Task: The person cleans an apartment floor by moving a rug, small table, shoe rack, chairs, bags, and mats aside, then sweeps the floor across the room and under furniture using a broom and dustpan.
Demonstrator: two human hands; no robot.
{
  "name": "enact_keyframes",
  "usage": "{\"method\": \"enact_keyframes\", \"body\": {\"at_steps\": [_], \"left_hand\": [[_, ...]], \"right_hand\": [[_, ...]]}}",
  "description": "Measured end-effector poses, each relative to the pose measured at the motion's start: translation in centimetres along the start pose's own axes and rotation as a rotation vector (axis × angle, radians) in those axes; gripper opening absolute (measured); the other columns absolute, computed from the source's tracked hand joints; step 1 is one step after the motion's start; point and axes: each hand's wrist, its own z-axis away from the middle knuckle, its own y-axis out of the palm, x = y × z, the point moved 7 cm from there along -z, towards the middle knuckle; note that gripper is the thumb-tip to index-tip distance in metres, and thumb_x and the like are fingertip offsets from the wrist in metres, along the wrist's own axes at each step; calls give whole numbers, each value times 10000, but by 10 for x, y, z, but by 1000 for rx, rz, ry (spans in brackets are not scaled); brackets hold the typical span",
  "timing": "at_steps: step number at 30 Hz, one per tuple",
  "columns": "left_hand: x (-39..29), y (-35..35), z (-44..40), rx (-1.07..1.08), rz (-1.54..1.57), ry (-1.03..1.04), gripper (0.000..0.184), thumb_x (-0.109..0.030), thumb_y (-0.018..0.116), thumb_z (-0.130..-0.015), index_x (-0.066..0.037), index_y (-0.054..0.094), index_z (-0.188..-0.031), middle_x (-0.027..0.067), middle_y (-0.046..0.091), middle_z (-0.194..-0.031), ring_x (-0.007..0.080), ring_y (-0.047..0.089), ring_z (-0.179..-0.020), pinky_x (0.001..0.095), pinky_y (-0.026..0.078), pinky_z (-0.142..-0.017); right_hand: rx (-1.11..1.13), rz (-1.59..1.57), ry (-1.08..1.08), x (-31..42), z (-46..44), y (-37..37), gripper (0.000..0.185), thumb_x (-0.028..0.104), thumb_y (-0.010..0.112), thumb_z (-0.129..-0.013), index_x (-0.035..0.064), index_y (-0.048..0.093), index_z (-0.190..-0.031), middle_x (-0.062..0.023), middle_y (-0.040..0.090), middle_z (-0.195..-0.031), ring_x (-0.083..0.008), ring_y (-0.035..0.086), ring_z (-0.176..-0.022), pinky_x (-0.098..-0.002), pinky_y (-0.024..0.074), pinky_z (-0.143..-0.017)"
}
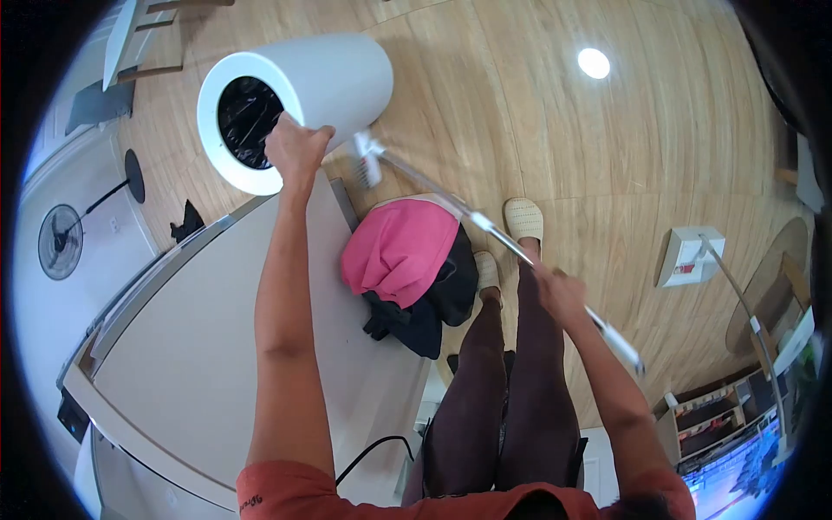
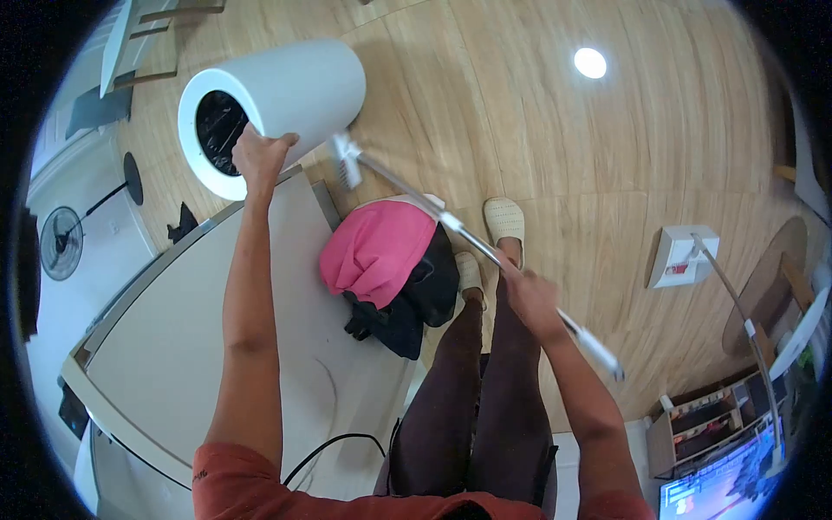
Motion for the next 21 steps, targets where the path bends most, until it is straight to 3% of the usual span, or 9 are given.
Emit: {"method": "enact_keyframes", "body": {"at_steps": [1,5,8,13,15,17,21], "left_hand": [[2,0,5,-5,-22,9,448,-257,700,-517,31,590,-841,210,618,-769,367,603,-752,395,470,-709],[14,24,29,32,18,42,432,-251,688,-526,18,583,-847,217,612,-778,379,592,-762,417,464,-712],[31,61,49,72,-22,20,415,-247,676,-534,16,576,-838,219,610,-785,381,591,-766,423,465,-713],[43,108,87,82,-102,60,346,-220,635,-555,4,545,-802,218,597,-732,389,589,-721,461,470,-657],[46,118,99,88,-85,88,336,-213,628,-560,4,538,-800,222,594,-727,389,588,-713,460,470,-652],[51,124,110,90,-168,126,328,-195,615,-570,7,522,-812,227,591,-721,390,586,-705,459,467,-659],[59,133,129,113,-138,204,321,-175,613,-583,5,510,-828,231,592,-720,398,583,-709,465,462,-661]], "right_hand": [[-29,-20,-48,4,-14,11,377,225,429,-861,296,423,-1231,-116,571,-679,-278,576,-565,-409,450,-502],[-25,133,87,-37,22,14,358,241,458,-854,343,463,-1197,-114,560,-648,-276,573,-558,-407,446,-501],[-96,75,252,-98,113,5,414,196,485,-841,319,437,-1234,-126,540,-599,-276,574,-555,-391,443,-493],[-280,-21,582,-169,292,-15,390,198,493,-849,298,455,-1224,-142,596,-720,-310,570,-564,-392,427,-483],[-328,-28,635,-166,337,-21,392,198,490,-852,296,448,-1229,-140,600,-726,-313,573,-569,-391,424,-479],[-179,123,864,-159,375,-29,383,189,492,-849,283,462,-1219,-135,597,-713,-308,582,-587,-374,429,-491],[-278,83,919,-118,400,-39,382,168,520,-829,276,492,-1194,-118,612,-727,-296,591,-609,-401,443,-526]]}}
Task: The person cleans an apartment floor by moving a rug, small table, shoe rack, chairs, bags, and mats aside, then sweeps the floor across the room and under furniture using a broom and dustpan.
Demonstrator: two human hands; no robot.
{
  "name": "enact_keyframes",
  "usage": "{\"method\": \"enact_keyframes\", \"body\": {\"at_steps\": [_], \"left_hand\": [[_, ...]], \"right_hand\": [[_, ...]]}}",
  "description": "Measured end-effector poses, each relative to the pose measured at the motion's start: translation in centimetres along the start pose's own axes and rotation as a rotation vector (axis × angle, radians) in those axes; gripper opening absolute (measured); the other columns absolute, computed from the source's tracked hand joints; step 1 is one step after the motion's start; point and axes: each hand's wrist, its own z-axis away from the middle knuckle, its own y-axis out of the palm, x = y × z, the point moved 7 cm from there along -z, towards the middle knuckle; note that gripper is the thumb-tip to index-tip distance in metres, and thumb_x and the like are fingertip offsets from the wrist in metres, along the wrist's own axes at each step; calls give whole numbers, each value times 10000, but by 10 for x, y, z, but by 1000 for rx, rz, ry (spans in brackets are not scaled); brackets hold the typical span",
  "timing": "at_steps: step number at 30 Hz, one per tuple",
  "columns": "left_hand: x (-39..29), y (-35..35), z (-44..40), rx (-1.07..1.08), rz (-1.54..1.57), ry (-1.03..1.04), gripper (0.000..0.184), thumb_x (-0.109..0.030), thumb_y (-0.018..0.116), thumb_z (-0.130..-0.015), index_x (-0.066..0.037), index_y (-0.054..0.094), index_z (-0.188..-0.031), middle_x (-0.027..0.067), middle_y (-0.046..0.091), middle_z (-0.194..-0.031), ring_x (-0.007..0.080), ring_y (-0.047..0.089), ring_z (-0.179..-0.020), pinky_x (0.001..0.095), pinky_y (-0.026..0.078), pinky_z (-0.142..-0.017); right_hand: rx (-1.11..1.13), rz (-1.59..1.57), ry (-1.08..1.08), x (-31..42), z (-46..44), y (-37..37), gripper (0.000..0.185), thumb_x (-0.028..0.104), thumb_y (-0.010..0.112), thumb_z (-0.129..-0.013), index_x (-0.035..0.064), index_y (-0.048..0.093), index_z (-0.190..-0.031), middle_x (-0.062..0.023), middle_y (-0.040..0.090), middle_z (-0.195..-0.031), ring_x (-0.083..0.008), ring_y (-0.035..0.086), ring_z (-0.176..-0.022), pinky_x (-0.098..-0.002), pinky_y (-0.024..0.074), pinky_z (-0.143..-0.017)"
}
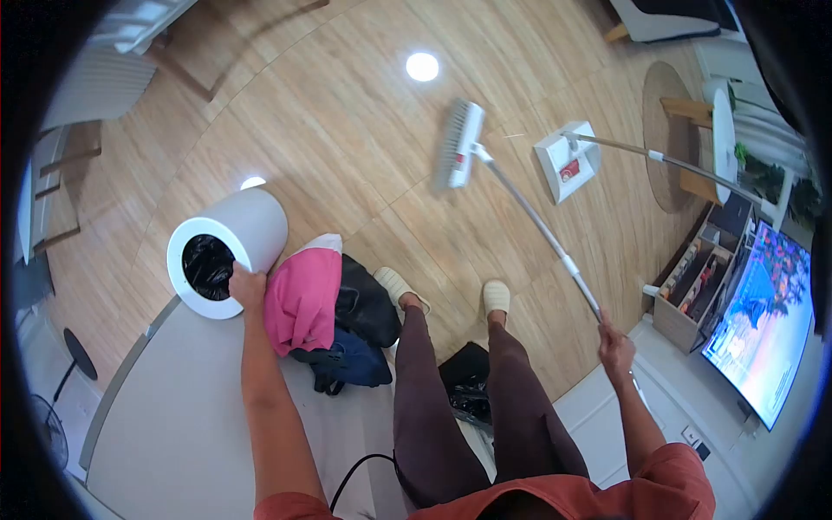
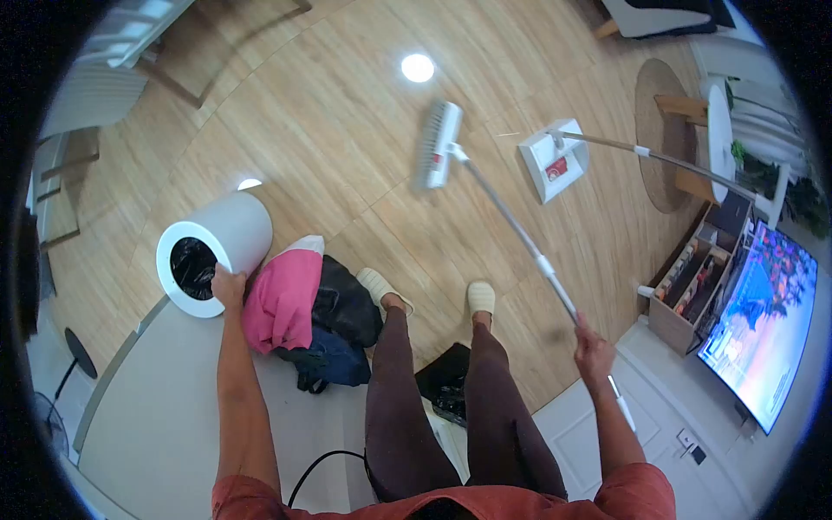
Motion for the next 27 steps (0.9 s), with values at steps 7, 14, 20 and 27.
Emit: {"method": "enact_keyframes", "body": {"at_steps": [7,14,20,27], "left_hand": [[-6,-8,25,-89,-191,189,517,-202,671,-606,32,440,-1005,172,495,-926,362,481,-894,430,428,-765],[-224,-131,79,-215,-36,601,651,-93,673,-646,13,354,-1204,240,378,-1190,425,317,-1134,475,251,-980],[-590,-289,267,-396,313,1306,553,-65,613,-728,-54,391,-1235,148,341,-1307,378,238,-1234,452,239,-1000],[-867,-405,433,-1009,387,1737,840,-452,747,-546,-345,359,-1283,-4,269,-1377,298,199,-1240,513,232,-916]], "right_hand": [[11,-238,-160,60,-38,36,357,279,510,-834,245,497,-1189,-127,591,-667,-319,568,-579,-408,429,-527],[31,-315,157,-100,14,77,284,337,494,-832,122,548,-1009,-132,605,-742,-332,580,-671,-441,428,-573],[224,-268,562,-345,175,123,298,344,581,-752,126,559,-955,-110,614,-768,-299,585,-744,-449,427,-632],[-23,-740,854,-483,271,235,132,169,491,-787,63,527,-858,-137,586,-652,-281,582,-577,-401,428,-498]]}}
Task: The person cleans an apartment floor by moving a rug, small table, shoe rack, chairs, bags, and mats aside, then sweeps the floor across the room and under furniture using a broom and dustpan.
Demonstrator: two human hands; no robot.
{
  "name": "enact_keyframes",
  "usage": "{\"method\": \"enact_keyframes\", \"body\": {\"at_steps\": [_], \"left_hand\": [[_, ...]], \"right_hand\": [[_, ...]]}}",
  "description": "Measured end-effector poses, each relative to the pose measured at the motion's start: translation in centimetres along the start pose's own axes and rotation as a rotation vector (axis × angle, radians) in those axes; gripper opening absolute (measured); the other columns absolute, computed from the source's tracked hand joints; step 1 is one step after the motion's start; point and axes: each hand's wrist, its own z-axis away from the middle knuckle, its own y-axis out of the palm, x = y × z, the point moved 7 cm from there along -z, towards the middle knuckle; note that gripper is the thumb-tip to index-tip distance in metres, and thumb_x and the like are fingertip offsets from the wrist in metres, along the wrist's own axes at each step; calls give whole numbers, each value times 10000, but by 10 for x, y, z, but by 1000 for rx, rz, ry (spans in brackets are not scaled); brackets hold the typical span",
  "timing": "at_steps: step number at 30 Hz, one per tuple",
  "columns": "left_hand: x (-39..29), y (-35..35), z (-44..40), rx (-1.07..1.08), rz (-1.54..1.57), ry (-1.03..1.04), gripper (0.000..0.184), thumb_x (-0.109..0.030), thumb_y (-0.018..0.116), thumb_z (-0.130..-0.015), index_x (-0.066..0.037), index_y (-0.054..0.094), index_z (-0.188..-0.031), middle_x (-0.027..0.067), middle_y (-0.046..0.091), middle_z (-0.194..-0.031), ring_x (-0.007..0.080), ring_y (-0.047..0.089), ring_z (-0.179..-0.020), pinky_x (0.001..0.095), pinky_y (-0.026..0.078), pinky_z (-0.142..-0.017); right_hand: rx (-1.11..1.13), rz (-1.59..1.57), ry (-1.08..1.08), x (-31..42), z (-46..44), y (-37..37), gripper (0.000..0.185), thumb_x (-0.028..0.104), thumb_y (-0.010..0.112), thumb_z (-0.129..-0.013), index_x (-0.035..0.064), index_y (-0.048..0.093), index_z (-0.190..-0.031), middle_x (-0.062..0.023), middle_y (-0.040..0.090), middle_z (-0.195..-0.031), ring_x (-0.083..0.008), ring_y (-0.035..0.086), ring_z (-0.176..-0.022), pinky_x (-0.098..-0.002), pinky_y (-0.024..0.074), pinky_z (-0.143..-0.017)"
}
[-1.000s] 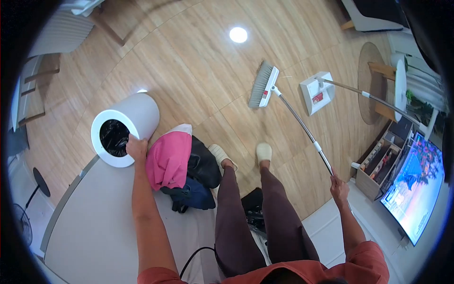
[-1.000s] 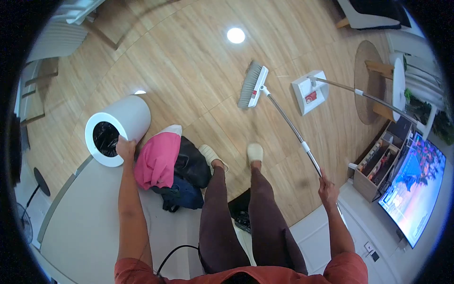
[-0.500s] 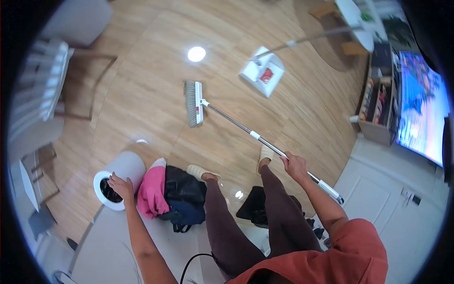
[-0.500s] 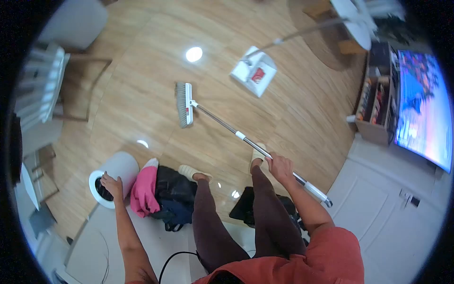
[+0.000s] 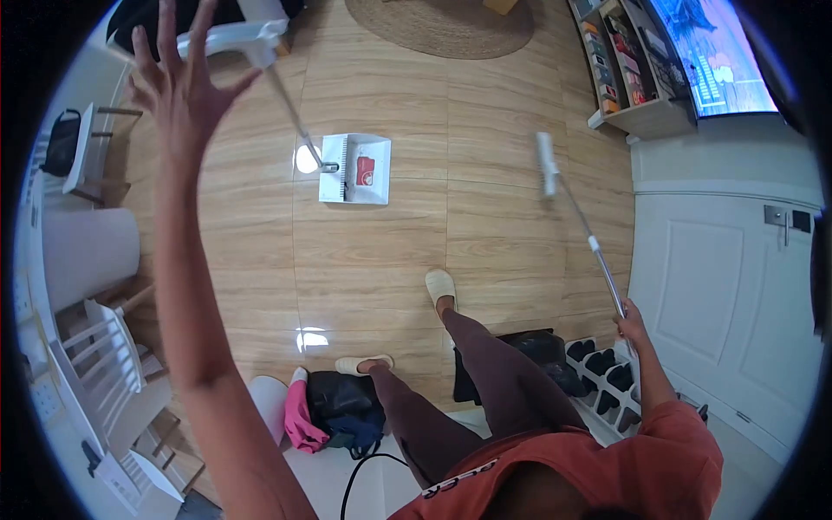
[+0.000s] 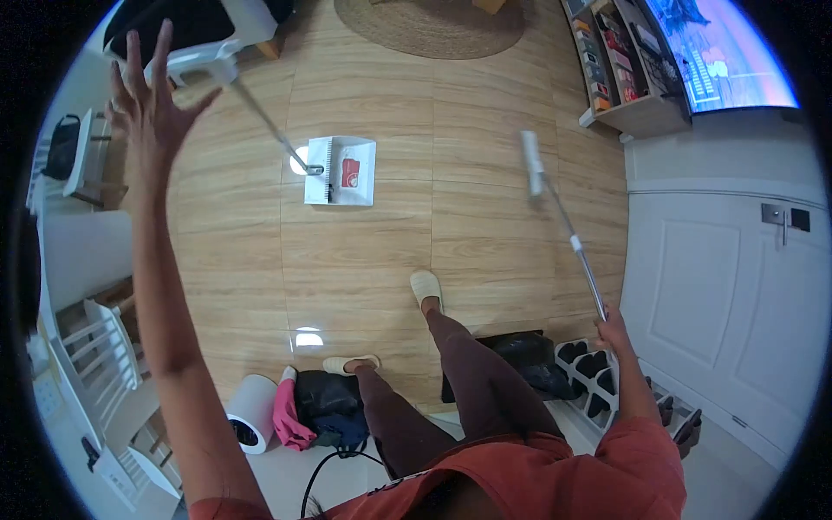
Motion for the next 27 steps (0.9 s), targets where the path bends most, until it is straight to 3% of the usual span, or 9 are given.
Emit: {"method": "enact_keyframes", "body": {"at_steps": [2,3,5,6,9,11,14,16,27], "left_hand": [[-6,34,-44,84,-135,31,890,-480,753,-529,-290,350,-1300,48,336,-1341,338,294,-1205,548,255,-942],[4,51,-50,93,-142,45,890,-480,753,-529,-290,350,-1300,48,336,-1341,338,294,-1205,548,255,-942],[33,121,-35,774,238,-63,766,-460,736,-577,-226,441,-1244,74,508,-1180,288,452,-1098,477,301,-939],[12,102,-43,660,125,70,574,-503,690,-615,-178,580,-1076,69,624,-919,248,541,-957,528,303,-851],[-6,89,-34,872,-4,142,542,-519,668,-637,-90,619,-966,105,627,-775,262,580,-828,392,426,-724],[-21,60,-7,962,12,83,524,-510,668,-650,-70,621,-931,120,617,-692,270,599,-661,362,454,-588],[-17,-6,38,1075,-43,-248,454,-452,675,-683,-65,616,-912,151,590,-641,302,596,-584,370,448,-514],[-5,-52,72,962,-45,-214,401,-416,676,-699,-58,624,-872,175,581,-647,317,596,-610,369,449,-519],[16,-256,236,790,-110,-1099,293,-293,645,-768,-13,640,-854,117,626,-658,142,568,-539,300,438,-513]], "right_hand": [[404,-775,408,-14,-37,57,139,208,471,-824,72,454,-799,-36,422,-478,-141,385,-329,-303,323,-317],[235,-881,498,7,-59,64,138,156,431,-815,67,425,-709,-29,377,-448,-146,335,-316,-307,309,-311],[284,-362,376,-41,-170,164,171,73,441,-776,34,491,-618,-65,467,-499,-189,433,-369,-337,331,-340],[-1,-862,512,24,-165,123,258,136,445,-759,44,458,-518,-81,440,-445,-197,431,-349,-350,306,-330],[82,-890,449,105,-209,162,246,150,481,-767,16,490,-560,-109,504,-508,-235,495,-382,-373,379,-351],[-20,-494,207,158,-224,176,159,159,453,-798,16,517,-770,-166,559,-642,-290,560,-472,-399,442,-414],[97,-660,199,251,-211,155,294,164,411,-827,29,470,-1081,-204,597,-742,-303,604,-559,-408,486,-492],[240,-629,58,297,-212,160,396,158,426,-805,131,385,-1198,-255,564,-893,-374,577,-844,-450,455,-761],[608,-125,-526,419,-66,198,510,169,361,-836,119,231,-1327,-251,563,-967,-394,545,-914,-483,424,-772]]}}
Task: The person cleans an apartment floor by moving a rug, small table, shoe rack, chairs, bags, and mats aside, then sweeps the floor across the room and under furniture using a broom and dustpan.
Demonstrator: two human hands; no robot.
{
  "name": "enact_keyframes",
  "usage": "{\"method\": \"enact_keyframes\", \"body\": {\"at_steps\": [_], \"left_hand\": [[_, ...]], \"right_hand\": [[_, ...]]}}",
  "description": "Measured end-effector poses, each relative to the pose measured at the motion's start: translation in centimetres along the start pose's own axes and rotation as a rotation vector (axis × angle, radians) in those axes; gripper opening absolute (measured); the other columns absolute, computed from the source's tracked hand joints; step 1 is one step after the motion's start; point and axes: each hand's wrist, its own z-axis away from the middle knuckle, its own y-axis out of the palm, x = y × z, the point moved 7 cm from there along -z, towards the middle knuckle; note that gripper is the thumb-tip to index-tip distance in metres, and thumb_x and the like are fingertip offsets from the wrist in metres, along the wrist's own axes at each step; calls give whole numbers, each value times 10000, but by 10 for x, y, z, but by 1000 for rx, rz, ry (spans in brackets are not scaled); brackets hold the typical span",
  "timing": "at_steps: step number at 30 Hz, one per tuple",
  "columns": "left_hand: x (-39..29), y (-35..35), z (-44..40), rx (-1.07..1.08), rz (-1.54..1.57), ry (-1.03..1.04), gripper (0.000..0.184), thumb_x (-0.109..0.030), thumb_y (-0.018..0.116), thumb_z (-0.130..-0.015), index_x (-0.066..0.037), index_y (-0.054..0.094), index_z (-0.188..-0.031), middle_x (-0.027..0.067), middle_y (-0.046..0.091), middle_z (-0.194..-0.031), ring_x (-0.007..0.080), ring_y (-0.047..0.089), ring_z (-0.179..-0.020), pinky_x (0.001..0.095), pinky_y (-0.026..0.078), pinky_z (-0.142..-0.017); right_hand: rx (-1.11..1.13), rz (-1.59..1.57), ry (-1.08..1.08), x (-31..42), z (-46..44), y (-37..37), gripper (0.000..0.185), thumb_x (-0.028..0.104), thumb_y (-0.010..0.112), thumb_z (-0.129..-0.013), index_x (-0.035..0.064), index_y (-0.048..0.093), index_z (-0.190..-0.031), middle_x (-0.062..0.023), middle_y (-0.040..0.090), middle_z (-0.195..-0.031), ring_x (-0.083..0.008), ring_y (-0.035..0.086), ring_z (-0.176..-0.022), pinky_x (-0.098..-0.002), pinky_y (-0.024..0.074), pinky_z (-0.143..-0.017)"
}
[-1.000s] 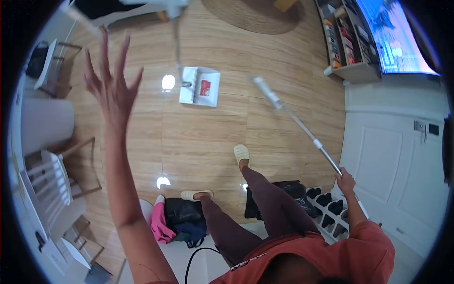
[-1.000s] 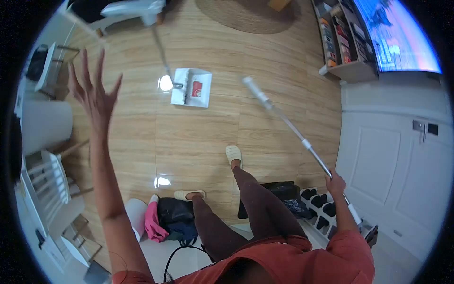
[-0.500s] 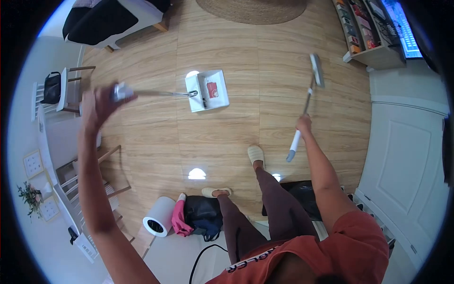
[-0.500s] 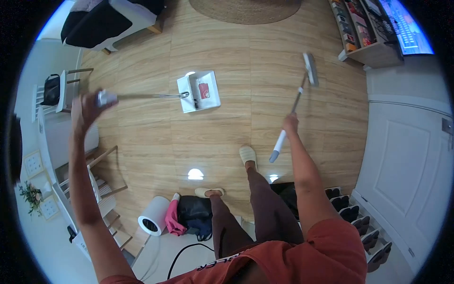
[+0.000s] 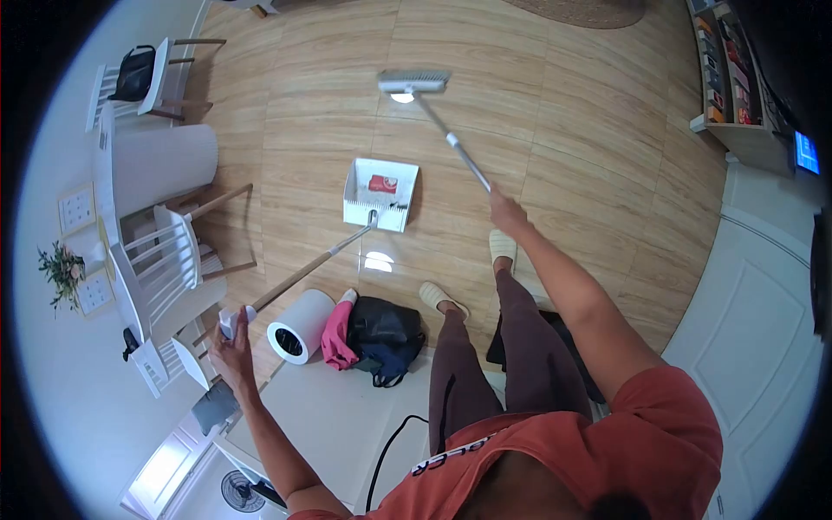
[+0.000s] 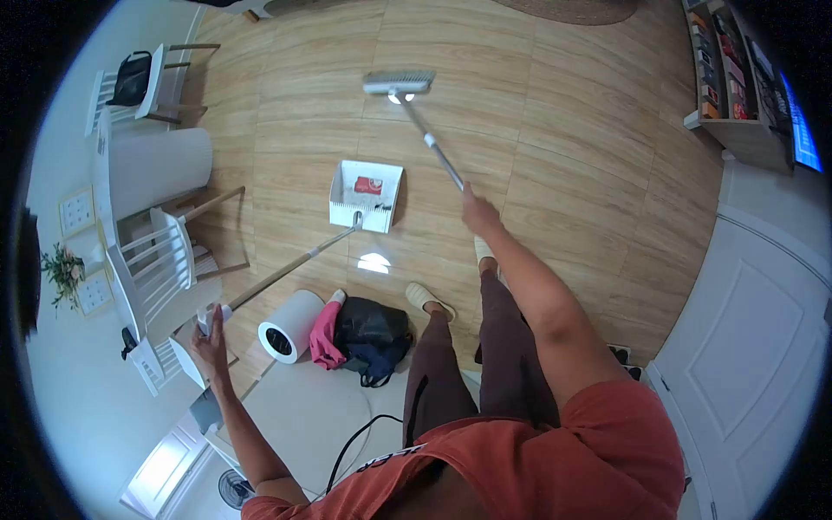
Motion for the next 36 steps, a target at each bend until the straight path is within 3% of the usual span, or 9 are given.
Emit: {"method": "enact_keyframes", "body": {"at_steps": [7,9,13,19,24,26,27,32,36], "left_hand": [[61,-4,16,26,-232,-99,459,-499,619,-717,-56,646,-835,163,615,-689,332,602,-661,384,458,-584],[71,-9,16,10,-336,0,491,-536,602,-708,-64,649,-831,172,619,-715,342,601,-687,403,462,-597],[106,-17,18,-17,-262,61,477,-540,606,-701,-82,655,-824,171,619,-694,353,601,-654,416,465,-590],[119,-32,24,29,-141,206,443,-512,634,-691,-82,653,-796,172,605,-643,342,598,-609,401,465,-549],[110,-26,30,-1,-285,394,433,-506,641,-685,-77,646,-742,151,593,-593,329,592,-568,386,460,-522],[103,-24,31,15,-304,439,439,-514,636,-685,-77,644,-730,145,590,-583,327,591,-561,386,458,-518],[101,-22,30,43,-296,427,449,-526,628,-685,-79,643,-729,147,590,-584,328,590,-562,388,458,-519],[96,-17,23,133,-267,413,476,-558,606,-682,-91,655,-762,151,593,-591,329,593,-577,395,462,-537],[110,-16,11,103,-306,426,479,-554,607,-680,-108,662,-847,151,602,-621,321,603,-612,388,467,-559]], "right_hand": [[221,-36,-17,-10,150,117,476,166,389,-858,133,285,-1321,-244,556,-1013,-355,524,-992,-437,397,-832],[371,-423,208,-8,195,95,446,161,467,-849,188,378,-1285,-45,462,-568,-156,471,-413,-308,384,-346],[234,-754,401,-42,273,57,337,208,425,-875,188,485,-1207,16,382,-505,-75,365,-351,-224,298,-290],[-459,-665,299,-96,228,20,221,168,435,-851,10,536,-967,-64,480,-511,-152,466,-372,-303,401,-362],[-416,-346,321,-93,165,154,119,109,425,-799,31,505,-758,-139,540,-606,-277,548,-420,-361,432,-337],[-157,-454,354,-30,221,200,246,143,409,-812,35,499,-1015,-186,564,-657,-305,562,-437,-389,467,-354],[-111,-358,341,-5,242,215,390,191,383,-850,62,412,-1217,-255,583,-875,-379,594,-747,-431,485,-628],[357,-874,354,39,304,235,421,233,432,-883,178,363,-1295,-89,510,-593,-163,478,-388,-276,386,-330],[204,-1077,465,5,404,173,442,264,448,-890,224,331,-1315,5,381,-534,-78,350,-367,-228,316,-307]]}}
